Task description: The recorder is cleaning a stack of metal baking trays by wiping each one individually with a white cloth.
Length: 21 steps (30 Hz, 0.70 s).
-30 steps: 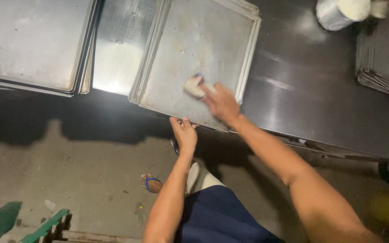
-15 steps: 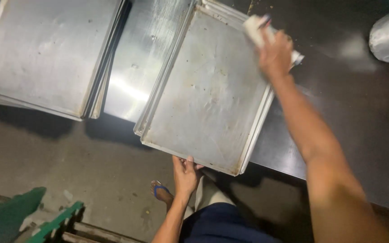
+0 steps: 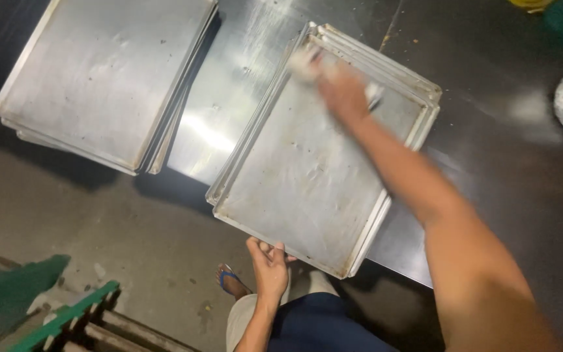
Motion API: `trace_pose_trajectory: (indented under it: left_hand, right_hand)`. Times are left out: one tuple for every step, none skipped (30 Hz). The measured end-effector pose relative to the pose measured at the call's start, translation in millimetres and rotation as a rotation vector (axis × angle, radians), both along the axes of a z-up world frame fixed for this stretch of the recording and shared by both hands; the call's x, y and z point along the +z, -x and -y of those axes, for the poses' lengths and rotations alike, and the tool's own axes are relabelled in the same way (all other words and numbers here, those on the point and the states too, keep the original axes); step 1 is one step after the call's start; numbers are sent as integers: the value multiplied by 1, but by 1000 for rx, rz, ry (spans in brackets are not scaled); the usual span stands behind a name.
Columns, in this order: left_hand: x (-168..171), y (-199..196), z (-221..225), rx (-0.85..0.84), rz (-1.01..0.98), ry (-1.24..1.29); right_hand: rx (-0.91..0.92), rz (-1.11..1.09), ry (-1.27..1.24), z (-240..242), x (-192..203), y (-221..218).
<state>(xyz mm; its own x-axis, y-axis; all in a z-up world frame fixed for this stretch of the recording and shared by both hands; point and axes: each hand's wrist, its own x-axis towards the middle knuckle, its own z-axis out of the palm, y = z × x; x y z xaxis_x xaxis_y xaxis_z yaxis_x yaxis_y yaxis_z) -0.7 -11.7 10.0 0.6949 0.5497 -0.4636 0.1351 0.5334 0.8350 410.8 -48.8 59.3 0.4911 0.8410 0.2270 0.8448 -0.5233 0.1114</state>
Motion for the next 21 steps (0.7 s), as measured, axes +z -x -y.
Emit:
trace_pose_trajectory:
  left_hand:
    - [7,-2,-3,-4,-21,-18]
    - [16,-3,-6,-7,-43,-36]
    - [14,-6,-7,-2,-52,-43]
    - [13,-8,-7,-9,-61,-68]
    - [13,-10,-2,-15,-67,-82]
    - [12,-8,2,-7,-76,-79]
    - [9,-7,2,-14,-54,-115]
    - [7,-6,2,-21,-32,-152]
    - [1,-7,5,-17,-19,-154]
    - [-3,-7,9,-21,-12,-148]
    - [-9,-4,13,-24,-9,-139]
    - [-9,-1,18,-20,-1,-138]
    - [-11,3,21,-27,-10,-129]
    - [-12,6,23,-34,-20,-120]
    - [-11,6,22,-36,-16,-115]
    - [-10,6,20,-60,-18,-134]
    - [-9,5,21,-79,-18,-146]
    - [-9,4,18,-77,-11,-135]
    - [-9,1,14,-103,-7,-193]
    - [-8,-2,12,-127,-3,-251]
    - [-22,-8,14,-133,14,-242]
  right_hand:
    - [-92,55,-74,1,8,-35]
    - [-185,109,-147,2,15,-70]
    - [-180,99,-154,-3,15,-76]
    - [-208,125,-156,-8,16,-80]
    - [-232,152,-148,-8,19,-84]
    - [-224,144,-144,-11,15,-78]
    - [-268,162,-148,-15,16,-74]
    - [-311,180,-151,-18,17,-69]
    - [-308,192,-155,-23,18,-63]
    - [-320,110,-203,-28,19,-57]
    - [-331,25,-247,-32,17,-47]
    - [-326,33,-248,-35,21,-37]
    - [-392,-27,-207,-38,24,-26]
    - [-457,-86,-167,-42,27,-16]
    - [-460,-81,-163,-43,25,3]
    - [-426,-99,-165,-44,22,21]
    - [-388,-113,-160,-44,21,39]
    - [-387,-104,-150,-49,19,71]
    - [-379,-167,-156,-54,19,102]
    - [-373,-230,-163,-58,19,133]
    - [-380,-213,-157,-60,28,165]
